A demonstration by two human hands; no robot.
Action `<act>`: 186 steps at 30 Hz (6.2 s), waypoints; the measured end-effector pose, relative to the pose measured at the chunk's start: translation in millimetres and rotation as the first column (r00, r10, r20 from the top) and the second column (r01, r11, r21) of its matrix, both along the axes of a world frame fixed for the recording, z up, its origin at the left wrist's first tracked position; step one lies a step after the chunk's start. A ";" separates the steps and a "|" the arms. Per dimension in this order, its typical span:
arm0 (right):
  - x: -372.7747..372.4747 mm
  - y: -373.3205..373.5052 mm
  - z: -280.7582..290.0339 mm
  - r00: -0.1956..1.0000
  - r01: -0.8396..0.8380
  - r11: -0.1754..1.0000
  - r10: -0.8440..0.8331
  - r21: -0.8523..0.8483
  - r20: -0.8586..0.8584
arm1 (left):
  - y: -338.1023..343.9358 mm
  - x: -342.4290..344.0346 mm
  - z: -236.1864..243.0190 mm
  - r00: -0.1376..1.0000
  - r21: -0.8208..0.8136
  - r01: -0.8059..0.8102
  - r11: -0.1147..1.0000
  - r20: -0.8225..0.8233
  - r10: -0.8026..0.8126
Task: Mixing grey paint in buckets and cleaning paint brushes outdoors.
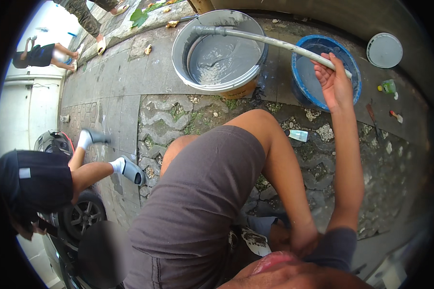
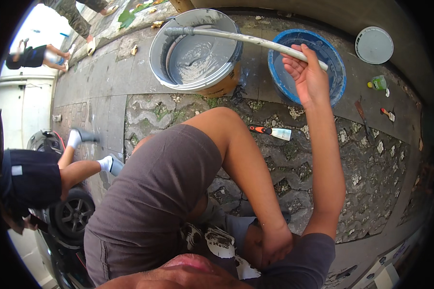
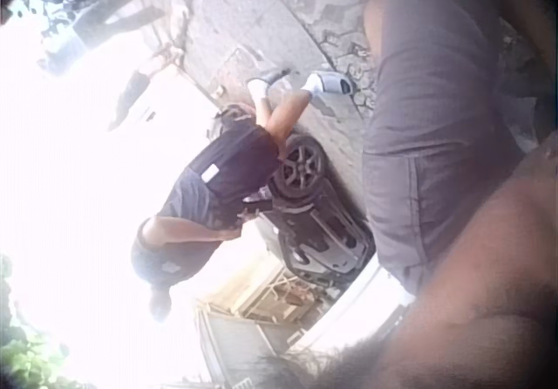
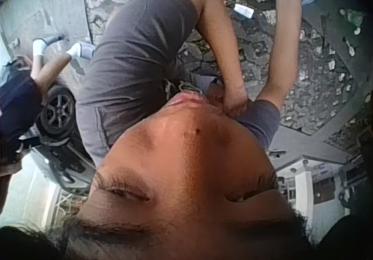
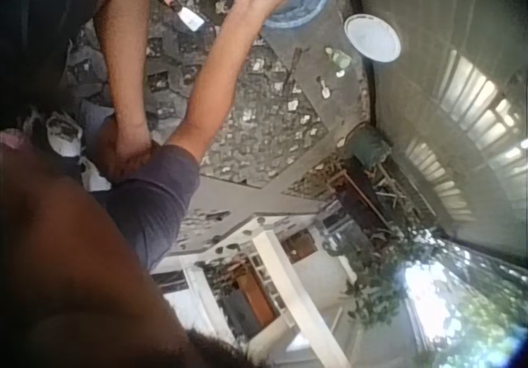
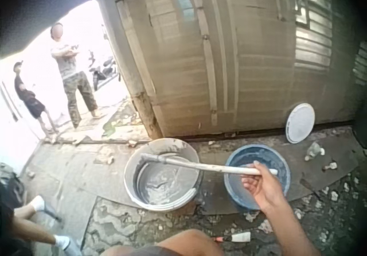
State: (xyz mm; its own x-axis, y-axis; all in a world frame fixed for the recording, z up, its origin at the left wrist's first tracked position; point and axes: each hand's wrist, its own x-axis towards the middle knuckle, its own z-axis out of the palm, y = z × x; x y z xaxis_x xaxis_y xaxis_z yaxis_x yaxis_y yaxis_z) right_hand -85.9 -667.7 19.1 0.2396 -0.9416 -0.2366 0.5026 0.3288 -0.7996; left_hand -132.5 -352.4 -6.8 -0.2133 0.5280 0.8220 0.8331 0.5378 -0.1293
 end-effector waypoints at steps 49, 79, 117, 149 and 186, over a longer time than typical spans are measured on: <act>-114.0 -14.1 15.3 0.443 -0.310 0.851 -0.266 -0.425 -0.856 | 28.6 -17.9 -12.9 0.996 0.264 0.012 0.965 -0.085 0.011; -98.9 -29.1 15.7 0.369 -0.338 0.816 -0.344 -0.469 -0.864 | 11.5 -11.1 -5.5 0.986 0.350 0.056 0.935 -0.164 0.003; -100.4 -35.0 4.1 0.308 -0.353 0.808 -0.376 -0.472 -0.874 | 13.9 -5.1 -11.6 0.999 0.276 0.020 0.961 -0.039 -0.010; -114.3 -31.4 26.6 0.267 -0.354 0.863 -0.275 -0.359 -0.924 | 18.6 -7.3 -12.4 0.994 0.305 -0.010 0.952 -0.101 0.043; -79.4 -45.4 39.2 0.268 -0.441 0.841 -0.209 -0.313 -0.940 | -48.7 49.8 -36.3 0.935 -0.163 -0.127 0.978 0.310 0.173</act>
State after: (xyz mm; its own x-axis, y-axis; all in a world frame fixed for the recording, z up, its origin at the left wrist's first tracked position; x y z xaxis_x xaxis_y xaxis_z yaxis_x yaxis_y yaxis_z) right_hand -165.2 -713.1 58.3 0.2772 -0.9601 0.0379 -0.6949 -0.2276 -0.6821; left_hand -82.7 -401.1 -43.1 -0.5391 0.5725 0.6177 0.7533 0.6558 0.0496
